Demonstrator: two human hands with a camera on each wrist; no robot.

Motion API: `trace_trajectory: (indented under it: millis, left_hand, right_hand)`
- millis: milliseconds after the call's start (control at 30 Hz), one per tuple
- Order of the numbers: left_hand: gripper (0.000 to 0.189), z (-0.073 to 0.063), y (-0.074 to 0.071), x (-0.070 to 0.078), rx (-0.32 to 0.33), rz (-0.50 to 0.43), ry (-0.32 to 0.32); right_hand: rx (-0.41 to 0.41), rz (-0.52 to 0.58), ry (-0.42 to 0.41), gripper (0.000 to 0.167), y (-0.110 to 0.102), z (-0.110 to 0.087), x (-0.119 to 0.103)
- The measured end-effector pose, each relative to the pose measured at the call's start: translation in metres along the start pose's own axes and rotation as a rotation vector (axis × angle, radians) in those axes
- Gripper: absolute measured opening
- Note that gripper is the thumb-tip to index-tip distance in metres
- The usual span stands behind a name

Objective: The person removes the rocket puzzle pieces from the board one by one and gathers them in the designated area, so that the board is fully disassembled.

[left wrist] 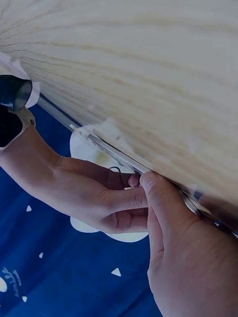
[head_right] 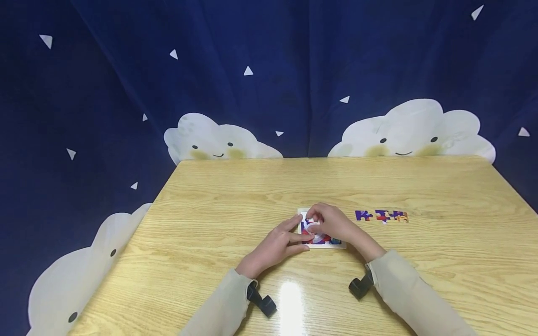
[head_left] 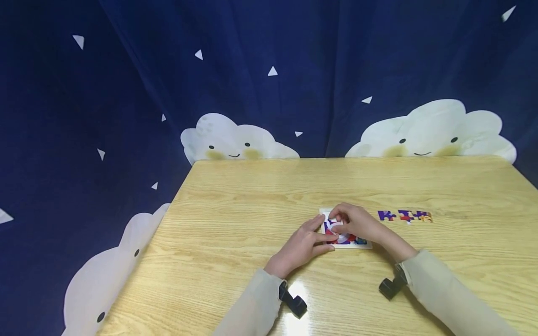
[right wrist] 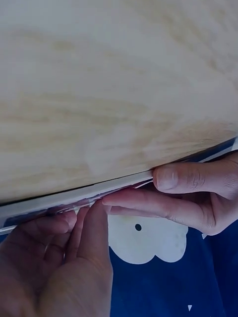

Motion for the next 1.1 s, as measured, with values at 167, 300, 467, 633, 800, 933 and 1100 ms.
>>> trace_trajectory:
  millis: [167, 300, 467, 633, 800, 933, 1100]
  left_hand:
    - [0.033, 0.0005, -0.0009, -0.0001, -0.006, -0.003, -0.008]
    - [0.034, 0.0014, -0.0012, -0.0006, -0.014, -0.007, -0.019]
    - [0.034, 0.0022, 0.0007, -0.002, -0.033, -0.016, -0.042]
    - [0.034, 0.0024, 0.0013, -0.0019, -0.042, -0.02, -0.048]
    - [0.035, 0.002, 0.0011, -0.0021, -0.038, -0.014, -0.045]
    - [0.035, 0.0022, 0.0017, -0.0032, -0.044, -0.017, -0.051]
    - [0.035, 0.0012, 0.0038, -0.0036, -0.064, -0.038, -0.076]
  right_hand:
    - [-0.061, 0.004, 0.022, 0.022, 0.0025, 0.0024, 0.0002]
    - [-0.096, 0.004, 0.037, 0.022, 0.0032, 0.0043, -0.0002]
    - [-0.116, -0.008, 0.055, 0.022, 0.0026, 0.005, -0.001]
    - [-0.128, -0.005, 0.071, 0.022, 0.0028, 0.0046, -0.0003]
    - [-0.152, -0.018, 0.061, 0.024, 0.0044, 0.0052, -0.0026]
    - [-0.183, -0.006, 0.065, 0.025, 0.0058, 0.0066, -0.006]
    - [-0.199, 0.026, 0.093, 0.024, 0.0076, 0.0071, -0.004]
Point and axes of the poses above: each hand's wrist, its own z-axis towards the middle knuckle, its own y-axis out of the palm, x = y × z, the point moved 7 cm from there along z, towards the middle knuckle, and after that the axes turned 14 degrees about x, right-handed, at the moved point
